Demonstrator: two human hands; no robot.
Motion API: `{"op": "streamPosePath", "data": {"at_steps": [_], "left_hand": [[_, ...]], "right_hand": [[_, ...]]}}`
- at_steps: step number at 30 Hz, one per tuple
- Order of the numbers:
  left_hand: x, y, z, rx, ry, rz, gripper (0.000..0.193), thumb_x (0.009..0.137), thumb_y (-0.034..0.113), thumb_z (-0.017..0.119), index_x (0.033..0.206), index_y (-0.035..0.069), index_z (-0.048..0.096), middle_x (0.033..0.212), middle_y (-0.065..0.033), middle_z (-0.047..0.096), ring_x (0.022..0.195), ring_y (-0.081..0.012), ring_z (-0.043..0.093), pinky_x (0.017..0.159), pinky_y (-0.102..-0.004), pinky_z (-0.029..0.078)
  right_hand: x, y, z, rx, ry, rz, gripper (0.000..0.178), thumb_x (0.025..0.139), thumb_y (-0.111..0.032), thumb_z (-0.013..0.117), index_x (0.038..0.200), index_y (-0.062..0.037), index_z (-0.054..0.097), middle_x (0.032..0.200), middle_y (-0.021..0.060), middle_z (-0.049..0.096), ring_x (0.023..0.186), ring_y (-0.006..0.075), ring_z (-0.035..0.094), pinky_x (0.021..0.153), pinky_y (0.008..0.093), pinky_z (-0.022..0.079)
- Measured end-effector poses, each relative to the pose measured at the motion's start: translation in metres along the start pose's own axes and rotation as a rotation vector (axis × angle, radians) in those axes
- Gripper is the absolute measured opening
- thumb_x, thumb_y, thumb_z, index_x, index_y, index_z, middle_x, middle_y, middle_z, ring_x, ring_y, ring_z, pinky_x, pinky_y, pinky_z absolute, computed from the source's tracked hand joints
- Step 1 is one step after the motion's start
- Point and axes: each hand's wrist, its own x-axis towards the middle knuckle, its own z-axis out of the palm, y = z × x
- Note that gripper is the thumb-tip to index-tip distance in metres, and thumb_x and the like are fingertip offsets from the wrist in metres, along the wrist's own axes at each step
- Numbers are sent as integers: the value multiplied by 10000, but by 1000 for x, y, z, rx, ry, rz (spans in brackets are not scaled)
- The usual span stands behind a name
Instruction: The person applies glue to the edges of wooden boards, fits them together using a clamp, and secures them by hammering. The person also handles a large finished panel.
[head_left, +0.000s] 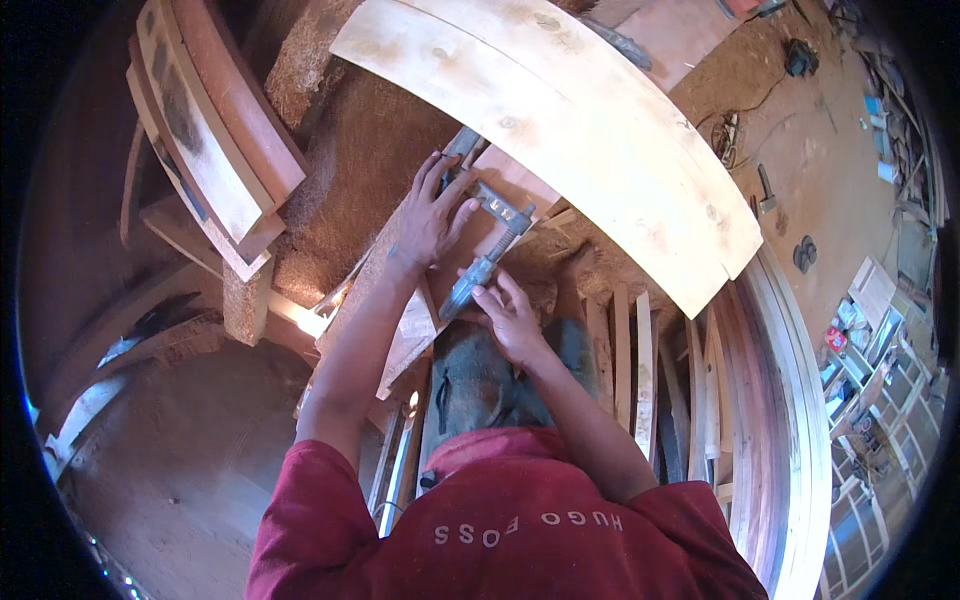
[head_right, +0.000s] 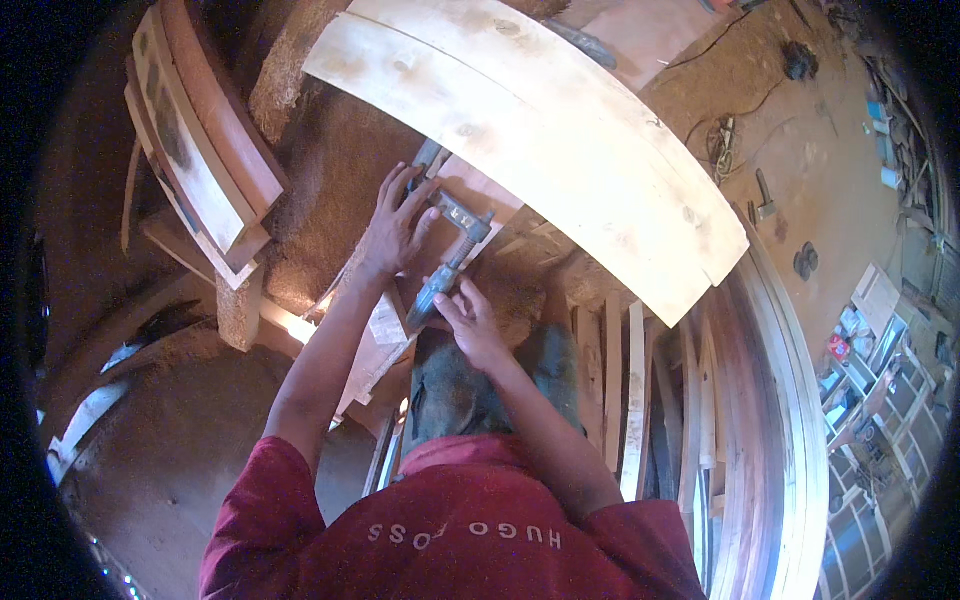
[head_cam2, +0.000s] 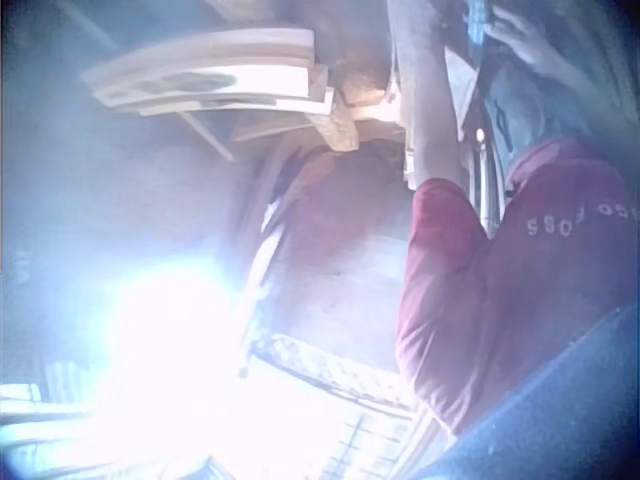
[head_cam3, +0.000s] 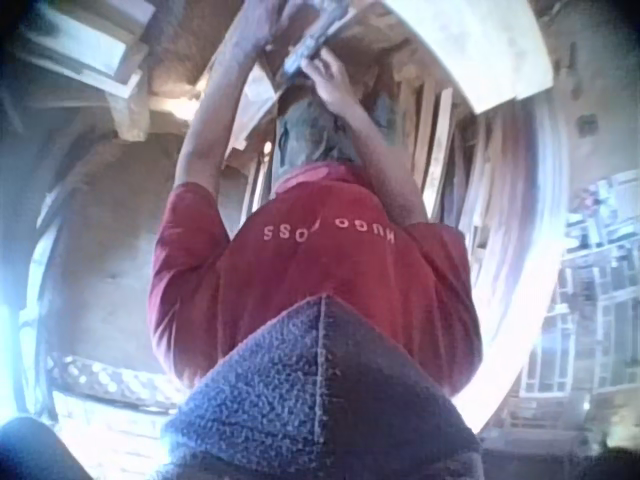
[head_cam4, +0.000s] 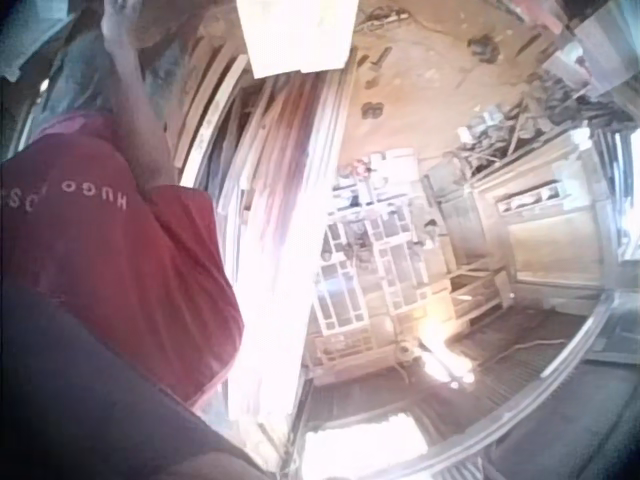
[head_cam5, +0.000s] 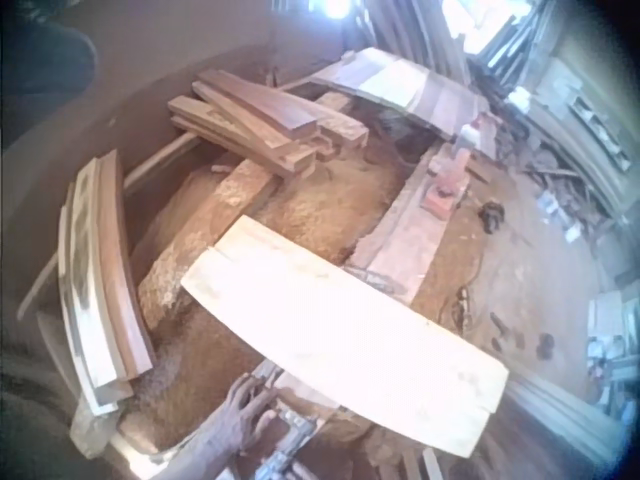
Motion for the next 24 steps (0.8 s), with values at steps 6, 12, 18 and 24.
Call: {"op": "streamPosePath", "data": {"at_steps": [6, 12, 18, 24], "left_hand": [[2, -1, 0, 13, -1, 39, 417, 961, 324, 586, 1331, 132, 584, 1443, -181, 429, 1395, -411, 332, 1136, -506, 326], [0, -4, 0, 19, -4, 51, 422, 961, 329, 587, 1326, 116, 582, 1432, -191, 432, 1383, -424, 342, 1137, -506, 326], [2, -1, -2, 35, -4, 64, 421, 961, 331, 589, 1326, 122, 580, 1425, -189, 434, 1382, -423, 345, 1135, -504, 333], [1, -5, 0, 49, 3, 53, 424, 953, 358, 591, 1326, 156, 584, 1420, -167, 442, 1384, -412, 346, 1128, -506, 348]], "right_hand": [[17, 24, -1, -223, 194, -78, 558, 937, -109, 671, 1418, -12, 405, 1168, 78, 593, 1079, 139, 564, 935, 327, 510], [7, 4, 13, 112, 132, 93, 558, 898, -186, 737, 1362, -13, 480, 1092, 32, 607, 994, 131, 587, 892, 299, 502], [16, 4, 4, -502, 233, 99, 522, 919, -89, 689, 1384, -29, 460, 1156, 65, 577, 1092, 141, 558, 965, 303, 484], [6, 9, 2, -37, 82, -16, 606, 847, -140, 787, 1350, -23, 471, 1098, 44, 596, 1015, 120, 571, 888, 283, 498]]}}
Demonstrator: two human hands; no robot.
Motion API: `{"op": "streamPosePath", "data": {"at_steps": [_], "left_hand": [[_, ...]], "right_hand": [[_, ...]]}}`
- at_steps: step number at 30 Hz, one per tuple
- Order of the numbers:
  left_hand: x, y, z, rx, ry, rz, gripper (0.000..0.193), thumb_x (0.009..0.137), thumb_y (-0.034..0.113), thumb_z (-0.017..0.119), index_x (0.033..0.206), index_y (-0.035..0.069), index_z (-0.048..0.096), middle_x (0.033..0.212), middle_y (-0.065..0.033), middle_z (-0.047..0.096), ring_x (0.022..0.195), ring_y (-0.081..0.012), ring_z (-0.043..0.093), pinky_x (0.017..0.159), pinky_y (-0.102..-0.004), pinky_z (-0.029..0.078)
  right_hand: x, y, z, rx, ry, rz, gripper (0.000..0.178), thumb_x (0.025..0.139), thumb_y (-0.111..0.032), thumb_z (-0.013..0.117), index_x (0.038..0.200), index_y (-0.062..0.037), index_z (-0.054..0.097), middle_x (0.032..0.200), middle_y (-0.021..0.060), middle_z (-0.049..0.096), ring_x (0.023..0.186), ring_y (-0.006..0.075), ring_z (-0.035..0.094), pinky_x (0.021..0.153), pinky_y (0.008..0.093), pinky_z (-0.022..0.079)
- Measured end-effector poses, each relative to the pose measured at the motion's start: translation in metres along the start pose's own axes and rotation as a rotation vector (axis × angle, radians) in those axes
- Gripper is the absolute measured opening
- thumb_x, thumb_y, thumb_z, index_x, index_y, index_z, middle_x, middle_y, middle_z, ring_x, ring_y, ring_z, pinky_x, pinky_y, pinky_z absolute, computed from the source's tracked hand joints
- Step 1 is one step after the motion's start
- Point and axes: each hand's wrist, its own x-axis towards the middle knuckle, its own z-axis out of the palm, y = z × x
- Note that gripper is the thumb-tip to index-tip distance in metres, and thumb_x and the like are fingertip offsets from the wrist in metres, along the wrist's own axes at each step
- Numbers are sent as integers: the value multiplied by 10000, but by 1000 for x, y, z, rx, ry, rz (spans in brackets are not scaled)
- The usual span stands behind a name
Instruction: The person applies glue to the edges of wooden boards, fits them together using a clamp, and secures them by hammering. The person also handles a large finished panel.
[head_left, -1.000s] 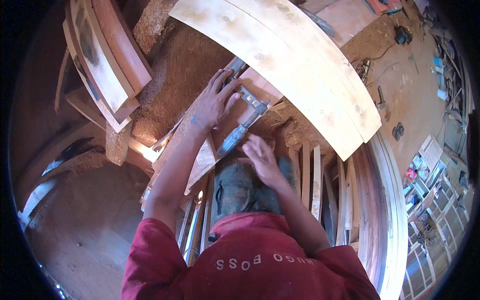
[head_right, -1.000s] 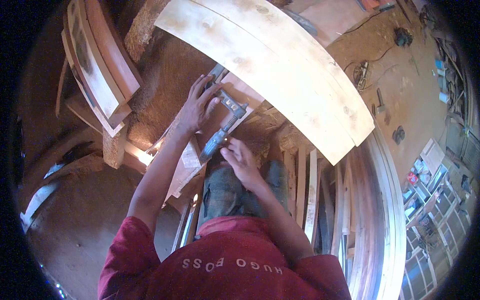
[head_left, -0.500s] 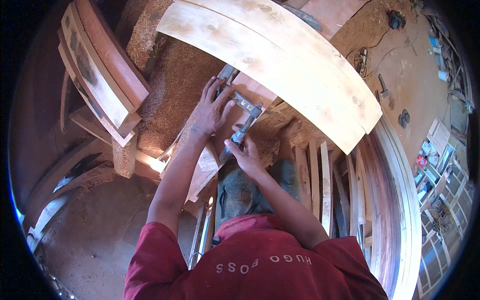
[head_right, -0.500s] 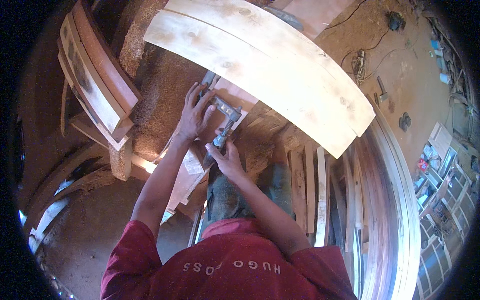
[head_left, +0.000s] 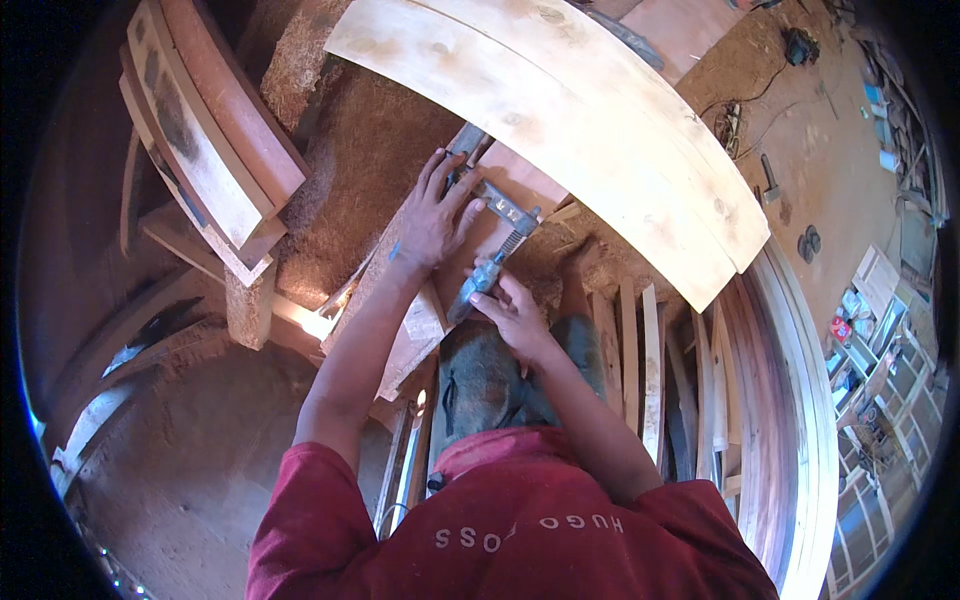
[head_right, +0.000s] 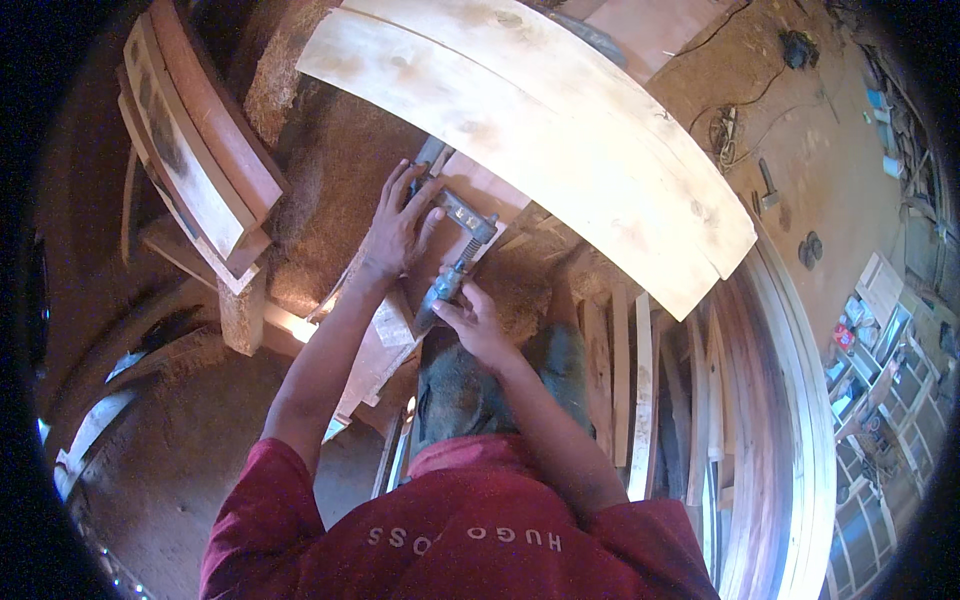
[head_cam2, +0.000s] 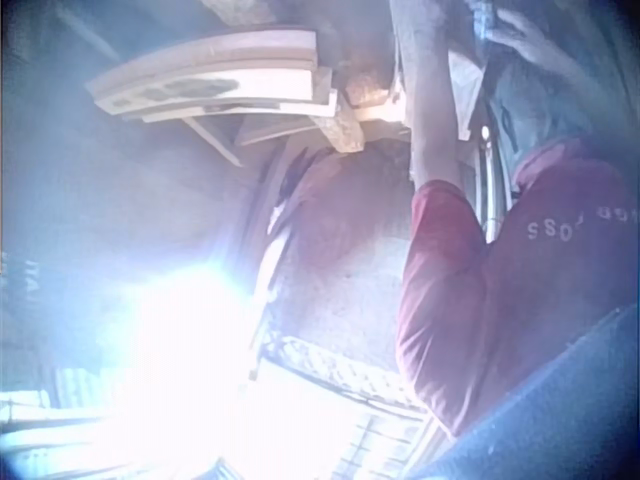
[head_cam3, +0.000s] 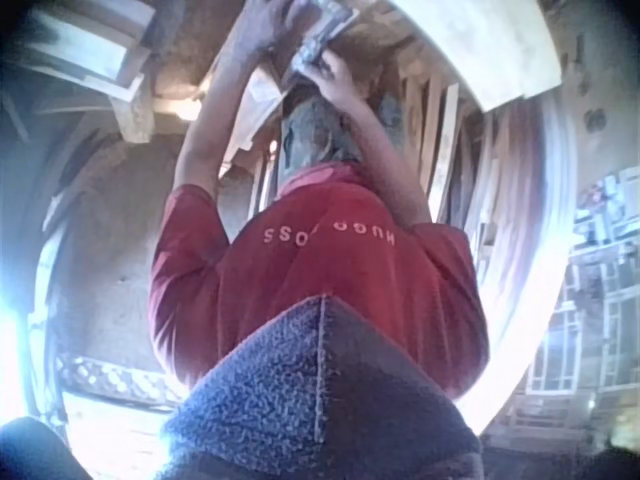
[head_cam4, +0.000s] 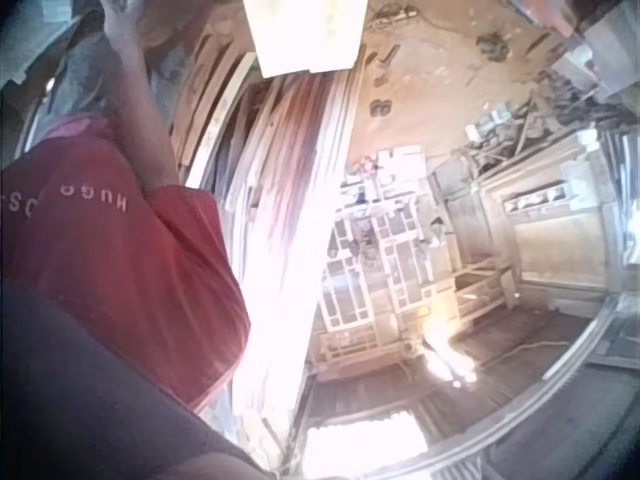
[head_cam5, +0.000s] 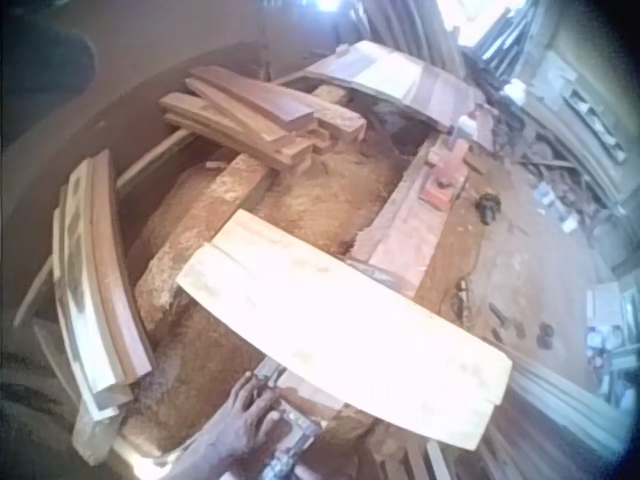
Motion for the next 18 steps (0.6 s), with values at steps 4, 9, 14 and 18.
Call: {"op": "streamPosePath", "data": {"at_steps": [4, 9, 14, 18], "left_hand": [[1, 2, -1, 21, -8, -1, 429, 946, 375, 594, 1328, 180, 584, 1410, -151, 454, 1385, -397, 352, 1119, -499, 367], [1, 3, -3, -3, -12, 2, 419, 953, 352, 591, 1326, 161, 581, 1423, -170, 440, 1386, -415, 344, 1126, -514, 352], [-2, 2, -4, 7, 1, -2, 418, 947, 366, 599, 1323, 184, 586, 1414, -158, 451, 1382, -404, 354, 1114, -509, 371], [0, 2, -3, -21, -30, -10, 408, 960, 335, 590, 1324, 151, 585, 1432, -172, 425, 1401, -420, 315, 1140, -518, 336]], "right_hand": [[10, -11, -2, -422, 24, 172, 638, 861, -149, 774, 1390, -27, 438, 1155, 55, 575, 1062, 121, 557, 916, 296, 494], [1, 5, 8, -72, 68, -89, 530, 832, -198, 809, 1246, -28, 524, 1018, 40, 623, 917, 109, 614, 800, 266, 537], [12, 1, 7, -506, 133, 82, 513, 881, -122, 746, 1322, -25, 503, 1043, 35, 615, 935, 114, 623, 801, 274, 554], [5, 15, 13, -190, 163, -136, 393, 859, -144, 776, 1168, -28, 562, 962, 20, 632, 864, 105, 633, 737, 272, 560]]}}
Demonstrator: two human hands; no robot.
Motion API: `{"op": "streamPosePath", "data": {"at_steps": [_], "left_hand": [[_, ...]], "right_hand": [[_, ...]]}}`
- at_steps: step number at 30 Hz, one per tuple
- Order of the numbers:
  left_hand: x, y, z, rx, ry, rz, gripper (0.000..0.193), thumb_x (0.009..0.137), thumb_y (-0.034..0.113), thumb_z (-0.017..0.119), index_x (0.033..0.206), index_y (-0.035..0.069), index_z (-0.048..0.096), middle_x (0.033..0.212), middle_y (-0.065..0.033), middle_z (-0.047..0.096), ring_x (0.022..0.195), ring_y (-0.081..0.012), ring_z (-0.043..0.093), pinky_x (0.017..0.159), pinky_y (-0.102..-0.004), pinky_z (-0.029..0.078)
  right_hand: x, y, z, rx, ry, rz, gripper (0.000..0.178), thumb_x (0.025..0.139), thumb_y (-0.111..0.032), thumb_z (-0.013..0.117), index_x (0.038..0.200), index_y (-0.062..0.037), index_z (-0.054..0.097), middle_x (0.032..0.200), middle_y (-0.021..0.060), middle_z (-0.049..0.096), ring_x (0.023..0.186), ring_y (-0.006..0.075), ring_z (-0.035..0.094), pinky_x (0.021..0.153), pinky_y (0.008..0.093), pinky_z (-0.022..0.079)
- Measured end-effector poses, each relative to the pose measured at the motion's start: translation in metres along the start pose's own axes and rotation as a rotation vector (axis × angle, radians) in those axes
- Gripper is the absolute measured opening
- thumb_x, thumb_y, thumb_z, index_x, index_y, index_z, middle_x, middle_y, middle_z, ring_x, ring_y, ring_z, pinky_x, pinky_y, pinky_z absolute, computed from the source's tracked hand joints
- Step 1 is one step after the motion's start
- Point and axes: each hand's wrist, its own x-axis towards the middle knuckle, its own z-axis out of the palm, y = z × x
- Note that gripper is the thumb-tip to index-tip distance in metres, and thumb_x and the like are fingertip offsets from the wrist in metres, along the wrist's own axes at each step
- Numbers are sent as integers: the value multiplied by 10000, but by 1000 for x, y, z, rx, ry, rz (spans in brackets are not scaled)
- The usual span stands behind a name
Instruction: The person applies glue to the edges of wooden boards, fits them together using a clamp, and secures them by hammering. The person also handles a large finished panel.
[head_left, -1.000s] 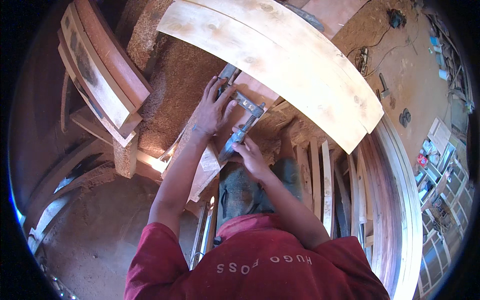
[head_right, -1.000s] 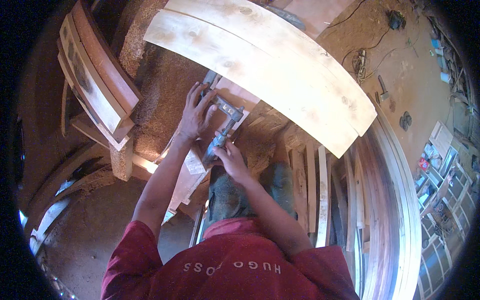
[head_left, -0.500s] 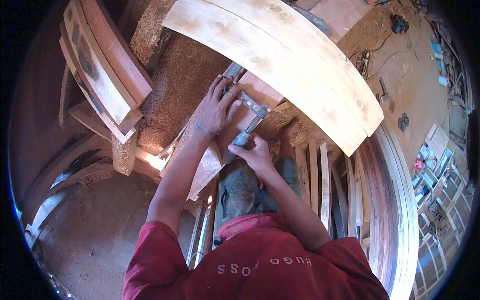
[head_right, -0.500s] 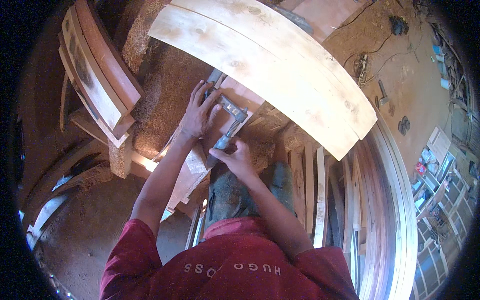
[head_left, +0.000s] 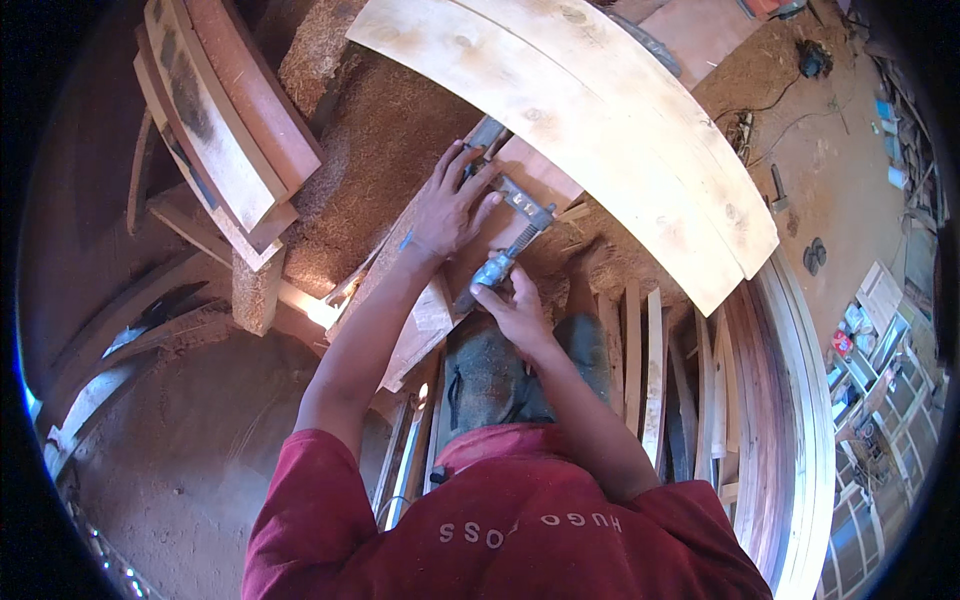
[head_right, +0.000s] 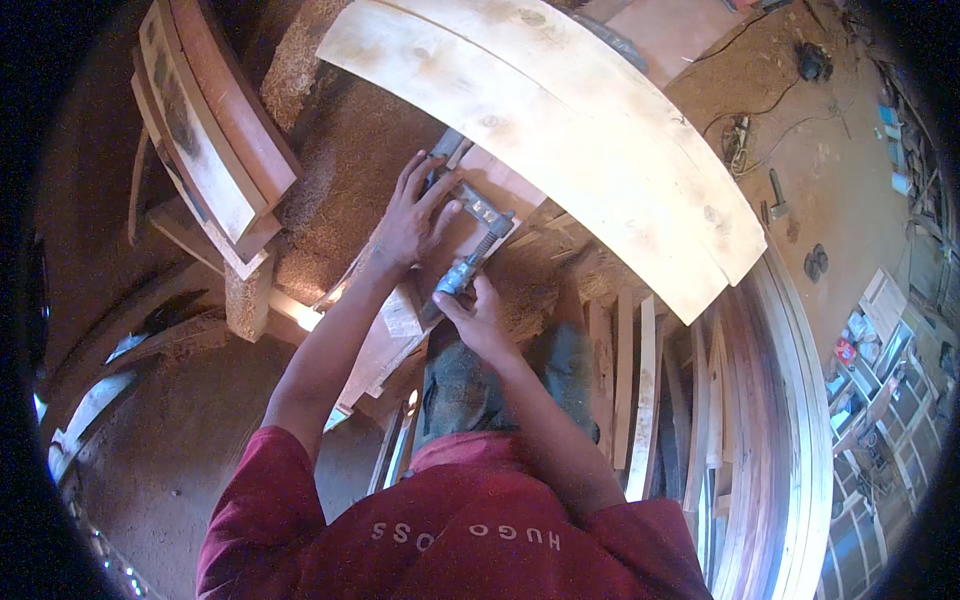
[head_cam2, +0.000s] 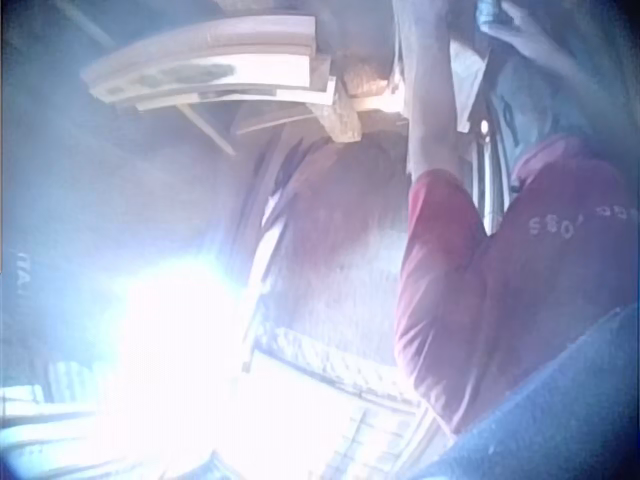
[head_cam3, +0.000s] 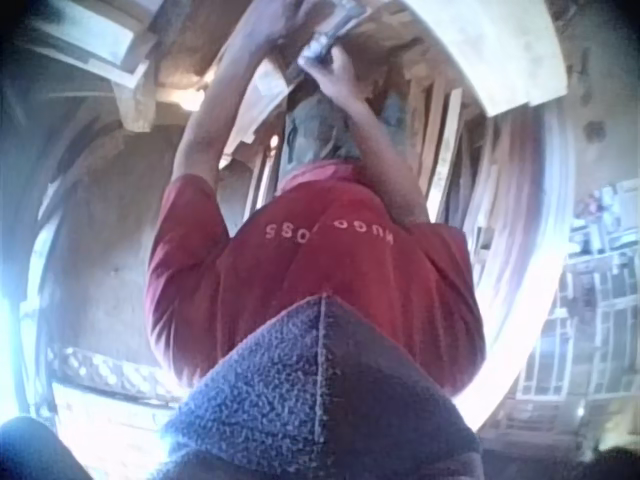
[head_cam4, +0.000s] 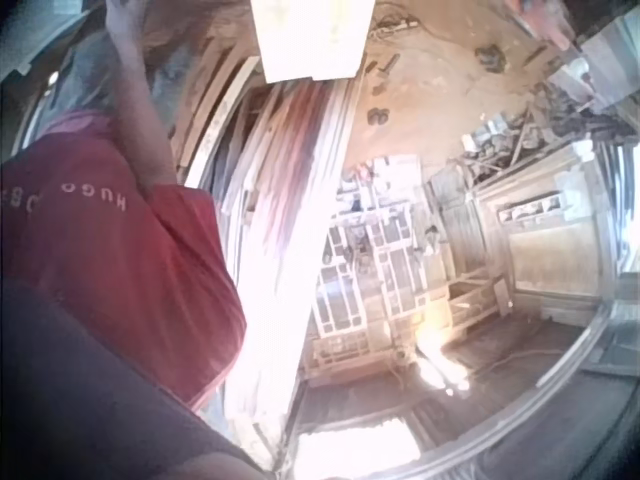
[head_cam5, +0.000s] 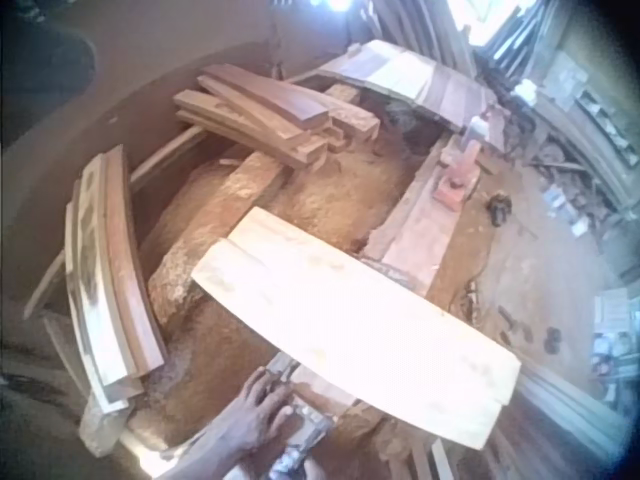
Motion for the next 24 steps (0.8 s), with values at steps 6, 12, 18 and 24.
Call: {"op": "streamPosePath", "data": {"at_steps": [6, 12, 18, 24], "left_hand": [[0, 1, 0, 10, 5, 17, 400, 954, 330, 596, 1313, 153, 592, 1428, -165, 429, 1395, -416, 322, 1138, -516, 340], [-1, 1, 0, 5, 23, 18, 397, 946, 308, 606, 1310, 150, 592, 1425, -162, 433, 1388, -421, 332, 1134, -516, 342], [2, 3, -1, 31, 4, 19, 413, 946, 299, 607, 1329, 147, 575, 1428, -167, 430, 1383, -422, 337, 1136, -513, 338], [1, 1, 1, 13, 14, 27, 414, 946, 285, 614, 1329, 135, 573, 1429, -176, 428, 1385, -423, 333, 1134, -516, 339]], "right_hand": [[-2, 14, 2, -348, 154, 46, 466, 738, -247, 888, 988, -63, 541, 748, -46, 576, 575, 54, 516, 506, 225, 444], [-66, 44, 57, -759, 120, 178, 895, 608, -470, 910, 1201, 54, 492, 1147, 237, 583, 1035, 351, 616, 887, 439, 502], [-62, 64, 78, -1061, 459, 17, 803, 668, -409, 862, 1176, 58, 452, 1180, 229, 488, 1010, 449, 556, 899, 524, 459], [-95, 45, -6, -795, -189, 23, 638, 694, -301, 833, 1157, -2, 511, 1119, 182, 477, 1018, 332, 563, 877, 438, 492]]}}
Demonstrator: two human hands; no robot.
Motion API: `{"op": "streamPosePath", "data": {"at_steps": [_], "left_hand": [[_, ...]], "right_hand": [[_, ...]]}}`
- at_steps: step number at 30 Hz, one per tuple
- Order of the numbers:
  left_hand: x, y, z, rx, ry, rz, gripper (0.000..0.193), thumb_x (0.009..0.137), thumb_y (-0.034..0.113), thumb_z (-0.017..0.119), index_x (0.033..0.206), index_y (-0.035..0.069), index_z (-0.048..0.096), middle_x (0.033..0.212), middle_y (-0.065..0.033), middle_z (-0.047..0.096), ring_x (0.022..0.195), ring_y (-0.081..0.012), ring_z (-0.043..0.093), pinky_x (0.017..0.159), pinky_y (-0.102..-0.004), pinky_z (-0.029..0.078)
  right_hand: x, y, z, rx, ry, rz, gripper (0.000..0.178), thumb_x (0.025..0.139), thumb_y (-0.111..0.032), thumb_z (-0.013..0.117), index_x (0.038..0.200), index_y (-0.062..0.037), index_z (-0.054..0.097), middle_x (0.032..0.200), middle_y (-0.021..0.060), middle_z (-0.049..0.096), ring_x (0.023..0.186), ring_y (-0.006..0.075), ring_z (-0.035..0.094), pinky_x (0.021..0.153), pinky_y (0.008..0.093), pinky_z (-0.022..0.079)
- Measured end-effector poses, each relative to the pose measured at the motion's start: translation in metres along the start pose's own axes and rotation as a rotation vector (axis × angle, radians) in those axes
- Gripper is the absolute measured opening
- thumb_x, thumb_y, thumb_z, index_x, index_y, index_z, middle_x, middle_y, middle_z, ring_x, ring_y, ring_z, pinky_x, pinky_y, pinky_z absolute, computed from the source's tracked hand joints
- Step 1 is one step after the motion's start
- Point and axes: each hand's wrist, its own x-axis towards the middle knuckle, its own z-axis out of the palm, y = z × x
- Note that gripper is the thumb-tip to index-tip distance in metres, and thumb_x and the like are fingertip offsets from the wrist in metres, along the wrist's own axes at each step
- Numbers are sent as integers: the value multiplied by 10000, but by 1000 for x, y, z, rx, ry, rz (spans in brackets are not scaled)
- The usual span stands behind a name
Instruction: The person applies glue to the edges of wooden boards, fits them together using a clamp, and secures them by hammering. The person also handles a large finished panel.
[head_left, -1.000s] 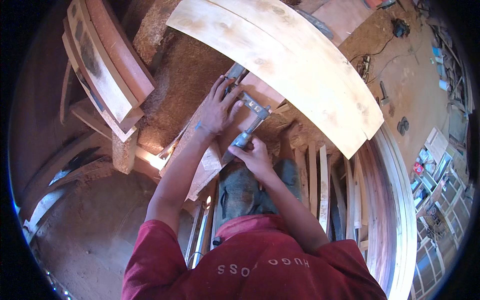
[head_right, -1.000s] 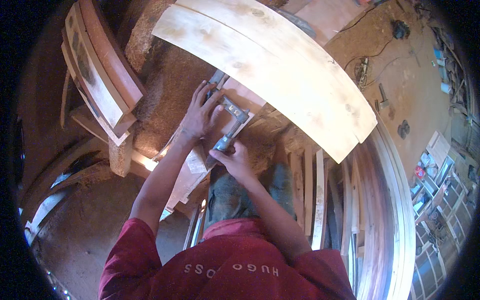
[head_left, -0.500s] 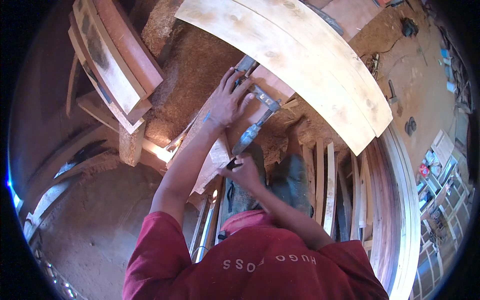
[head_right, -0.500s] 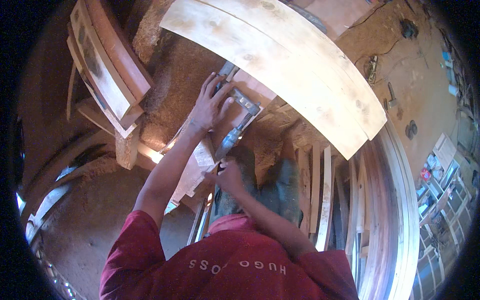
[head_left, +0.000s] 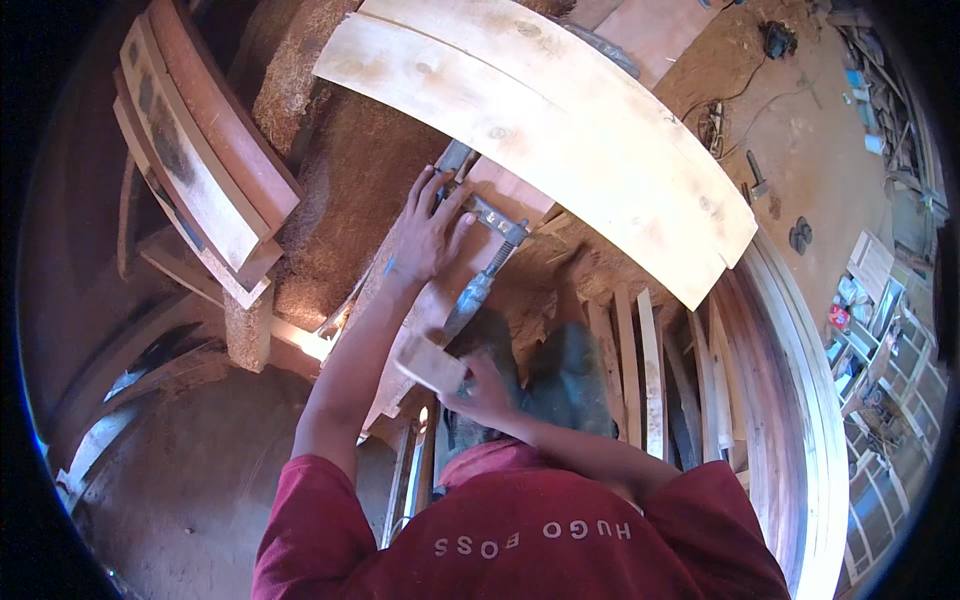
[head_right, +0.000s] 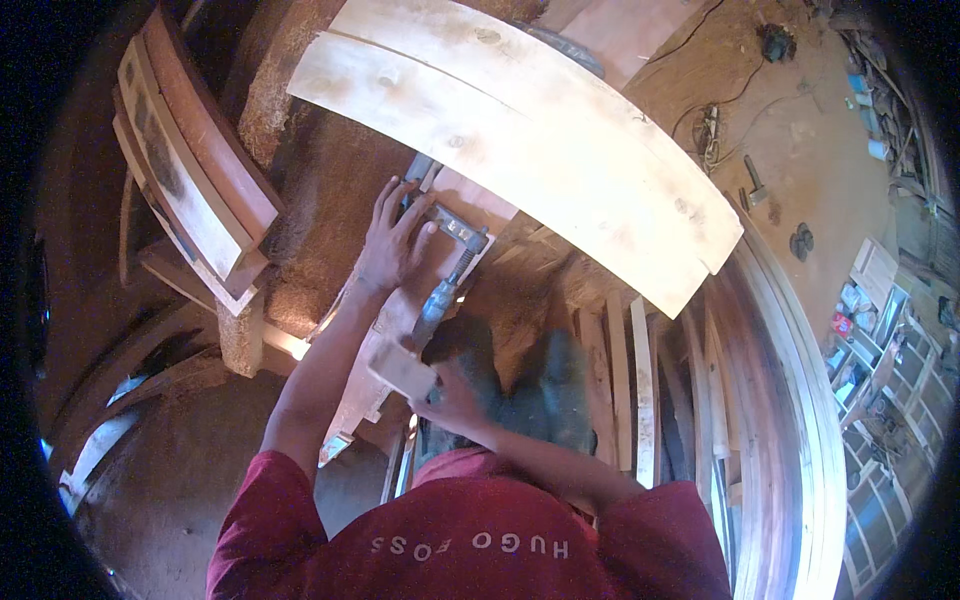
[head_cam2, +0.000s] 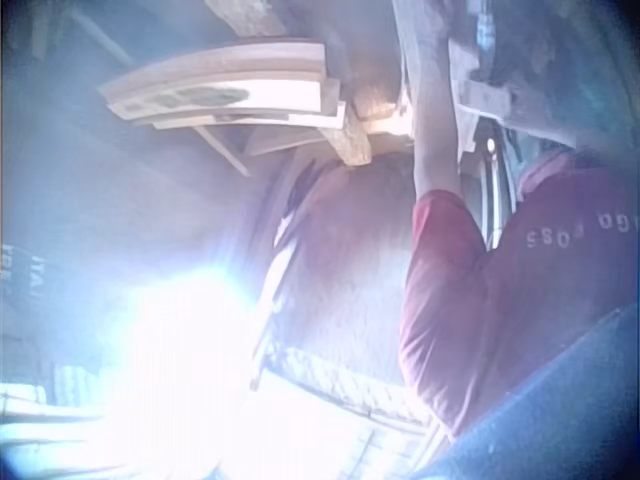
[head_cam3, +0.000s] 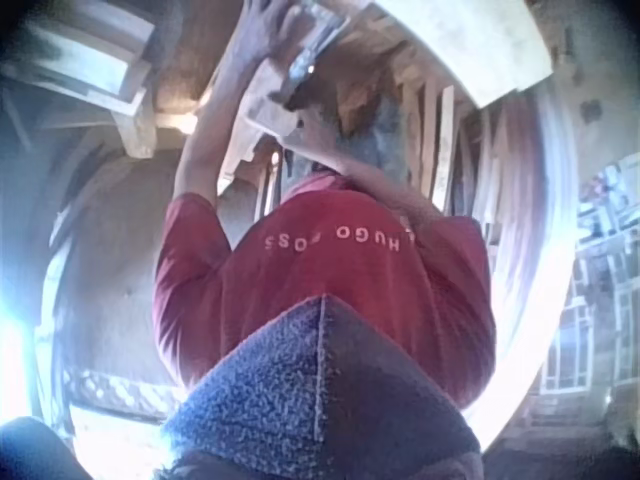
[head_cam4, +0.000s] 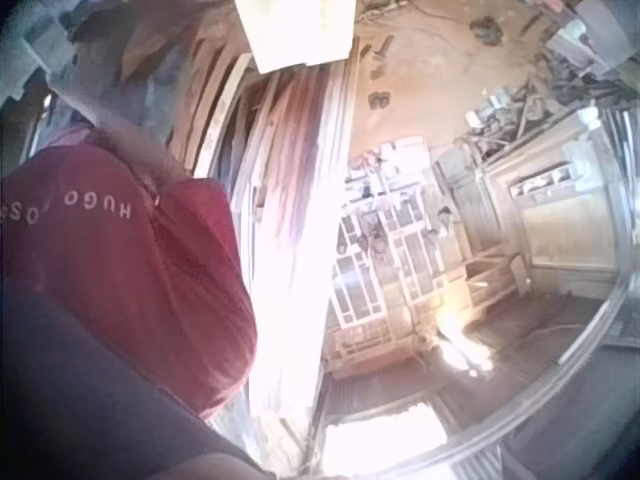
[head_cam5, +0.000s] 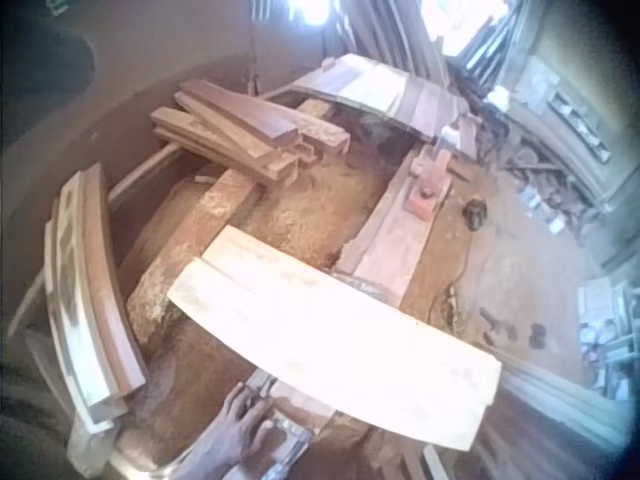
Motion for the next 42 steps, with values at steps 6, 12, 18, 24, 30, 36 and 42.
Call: {"op": "streamPosePath", "data": {"at_steps": [6, 12, 18, 24, 30, 36, 42], "left_hand": [[1, 2, -4, -11, -8, 3, 409, 948, 286, 612, 1327, 139, 574, 1430, -178, 431, 1390, -420, 332, 1126, -518, 349], [0, 1, -4, 2, -11, -9, 414, 950, 311, 606, 1328, 145, 578, 1429, -184, 432, 1386, -419, 340, 1126, -517, 349], [1, 0, -2, 30, -3, 18, 424, 955, 318, 596, 1338, 139, 567, 1428, -187, 429, 1379, -424, 345, 1127, -514, 346], [0, 0, -3, 53, -9, 29, 414, 957, 306, 593, 1334, 138, 572, 1423, -186, 433, 1374, -423, 351, 1125, -511, 348], [0, -2, 0, 19, 8, 21, 405, 952, 307, 602, 1316, 131, 586, 1422, -183, 441, 1375, -422, 354, 1123, -507, 353], [-1, -2, 0, 41, 11, 31, 414, 946, 315, 611, 1312, 122, 593, 1424, -184, 444, 1376, -424, 355, 1119, -506, 358], [2, 1, -1, 47, 12, 35, 411, 942, 307, 617, 1305, 115, 594, 1423, -184, 444, 1375, -425, 354, 1119, -509, 356]], "right_hand": [[-41, 18, -133, 256, 84, 60, 647, 751, -287, 822, 1244, 1, 518, 1178, 140, 548, 1078, 249, 582, 953, 374, 489], [57, -40, -193, 495, 279, -259, 542, 852, -196, 713, 1262, 23, 435, 1172, 156, 548, 1024, 217, 605, 862, 368, 568], [105, -56, -177, 993, 262, -106, 360, 936, -106, 633, 1231, 14, 463, 1023, 128, 620, 856, 177, 631, 762, 342, 575], [111, -62, -167, 1152, 440, -119, 196, 962, -147, 642, 1070, 0, 570, 971, 99, 635, 883, 157, 637, 804, 331, 565], [111, -48, -160, 1143, 508, -161, 137, 958, -141, 655, 945, -22, 590, 991, 97, 638, 923, 162, 639, 846, 317, 556], [105, -45, -161, 1022, 516, -79, 144, 951, -138, 665, 958, -13, 594, 972, 87, 632, 906, 166, 640, 840, 333, 568], [123, -33, -159, 1127, 600, -75, 167, 942, -124, 675, 951, 31, 614, 964, 104, 612, 913, 179, 643, 894, 357, 580]]}}
